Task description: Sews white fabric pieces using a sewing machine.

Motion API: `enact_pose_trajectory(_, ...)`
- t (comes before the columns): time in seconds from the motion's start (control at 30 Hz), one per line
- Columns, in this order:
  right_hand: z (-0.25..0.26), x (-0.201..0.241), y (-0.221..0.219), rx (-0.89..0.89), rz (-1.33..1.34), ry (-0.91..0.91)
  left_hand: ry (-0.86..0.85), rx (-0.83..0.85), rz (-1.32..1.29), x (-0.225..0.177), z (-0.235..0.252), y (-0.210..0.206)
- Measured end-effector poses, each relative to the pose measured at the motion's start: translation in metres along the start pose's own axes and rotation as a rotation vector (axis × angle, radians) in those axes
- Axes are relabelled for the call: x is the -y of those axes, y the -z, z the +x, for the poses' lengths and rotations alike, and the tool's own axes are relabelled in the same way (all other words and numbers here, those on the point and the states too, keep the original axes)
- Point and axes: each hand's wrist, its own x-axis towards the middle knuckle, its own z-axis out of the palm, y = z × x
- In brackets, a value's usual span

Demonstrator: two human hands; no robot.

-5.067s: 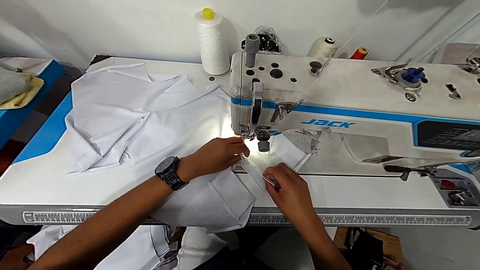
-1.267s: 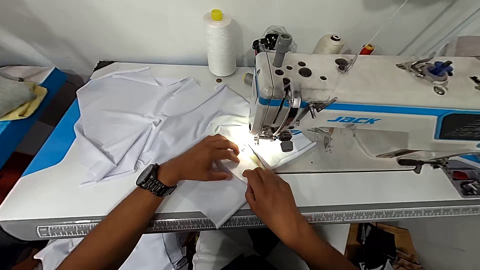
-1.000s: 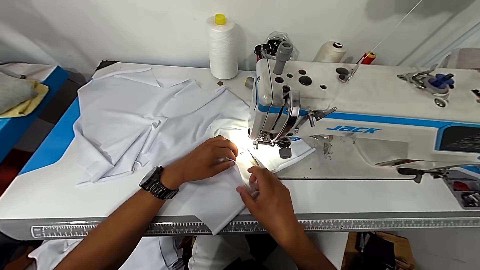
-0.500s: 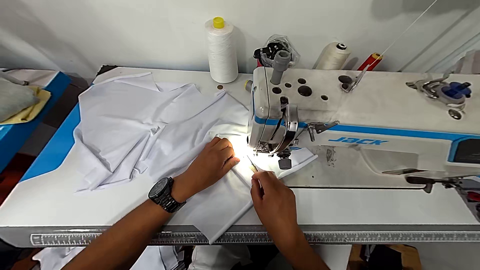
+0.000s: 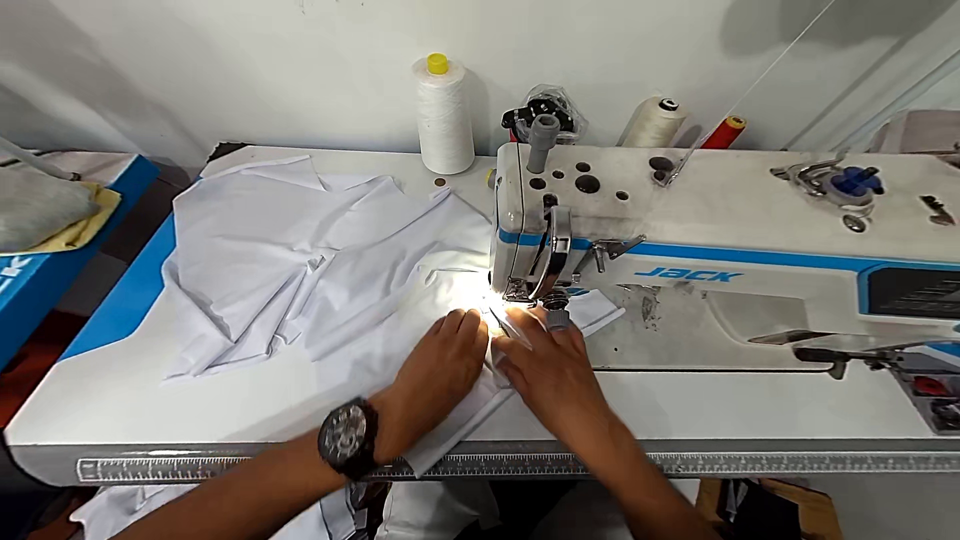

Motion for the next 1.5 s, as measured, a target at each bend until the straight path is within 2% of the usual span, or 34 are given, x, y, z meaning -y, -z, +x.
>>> enact_pose_trajectory(0.07, -0.001, -0.02, 0.001, 0.082, 0.071, 0.098, 0.106, 0.071, -0.006, -0.015, -0.015, -0.004)
enact_pose_trajectory(0.13, -0.011, -0.029, 0.0, 0.103, 0.085, 0.122, 0.108, 0.121, -0.091, -0.007, -0.024, -0.01)
enact_pose_trajectory(0.4, -0.026, -0.021, -0.005, 0.101, 0.008, -0.041, -0.301, 0.147, -0.277, 0.066, 0.014, -0.021)
enact_pose_trajectory(0.57, -0.026, -0.019, -0.007, 0.119, -0.022, -0.079, -0.4, 0.172, -0.296, 0.083, 0.033, -0.022)
enact_pose_trajectory(1.03, -0.021, -0.017, -0.005, 0.123, -0.024, -0.08, -0.388, 0.197, -0.321, 0.088, 0.036, -0.02)
enact_pose_trajectory(1.33, -0.015, 0.028, -0.012, 0.053, -0.099, -0.243, -0.385, 0.199, -0.245, 0.084, 0.035, -0.019)
enact_pose_trajectory(1.5, -0.016, 0.028, -0.015, 0.058, -0.077, -0.245, -0.33, 0.195, -0.236, 0.076, 0.029, -0.02)
